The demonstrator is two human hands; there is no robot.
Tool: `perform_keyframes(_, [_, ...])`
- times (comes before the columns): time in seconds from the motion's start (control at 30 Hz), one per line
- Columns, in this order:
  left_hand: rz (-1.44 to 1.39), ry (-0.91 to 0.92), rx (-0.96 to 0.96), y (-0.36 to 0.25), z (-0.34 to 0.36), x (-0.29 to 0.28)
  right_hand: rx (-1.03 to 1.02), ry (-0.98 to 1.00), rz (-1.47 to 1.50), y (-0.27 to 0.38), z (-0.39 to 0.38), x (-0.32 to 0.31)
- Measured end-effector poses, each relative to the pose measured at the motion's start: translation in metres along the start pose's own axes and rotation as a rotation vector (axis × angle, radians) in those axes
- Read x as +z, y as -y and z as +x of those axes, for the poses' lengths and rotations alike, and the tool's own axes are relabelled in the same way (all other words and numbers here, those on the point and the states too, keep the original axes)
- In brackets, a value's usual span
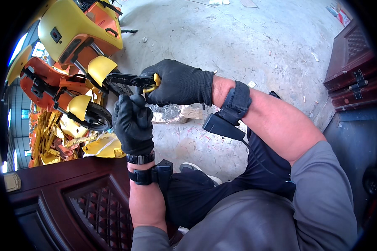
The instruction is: The person sits on the floor and uses a pair of yellow-handled pliers to cut a bundle of thin, white cables. They repeatedly pull the cables taut and snip them into shorter pieces, which fall onto a cardboard box on the floor.
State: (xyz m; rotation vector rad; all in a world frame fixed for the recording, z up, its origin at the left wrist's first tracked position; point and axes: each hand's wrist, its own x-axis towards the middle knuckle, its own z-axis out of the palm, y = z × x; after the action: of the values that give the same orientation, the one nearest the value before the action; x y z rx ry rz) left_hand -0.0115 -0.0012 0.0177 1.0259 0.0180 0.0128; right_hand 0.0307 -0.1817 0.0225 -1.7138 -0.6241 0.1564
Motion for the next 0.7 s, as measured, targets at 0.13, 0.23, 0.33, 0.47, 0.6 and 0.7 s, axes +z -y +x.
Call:
perform_keyframes(0.13, [0.084, 0.018, 0.017, 0.002, 0.001, -0.003, -0.030, -0.030, -0.067, 0.004, 0.000, 0.002])
perform_keyframes(0.23, [0.216, 0.054, 0.098, 0.005, 0.003, -0.008, -0.028, -0.037, -0.102, 0.006, 0.001, 0.004])
perform_keyframes(0.33, [0.344, 0.128, 0.170, 0.008, 0.005, -0.012, -0.029, -0.034, -0.095, 0.003, 0.002, 0.002])
perform_keyframes(0.47, [0.084, 0.141, 0.010, 0.003, -0.001, 0.003, -0.035, -0.038, -0.109, -0.001, 0.004, 0.000])
perform_keyframes(0.6, [0.136, 0.225, 0.023, 0.007, 0.001, 0.002, -0.028, -0.038, -0.253, -0.006, 0.008, 0.002])
perform_keyframes(0.7, [0.143, 0.044, -0.047, 0.008, -0.002, 0.013, -0.071, -0.040, -0.368, -0.009, 0.012, 0.005])
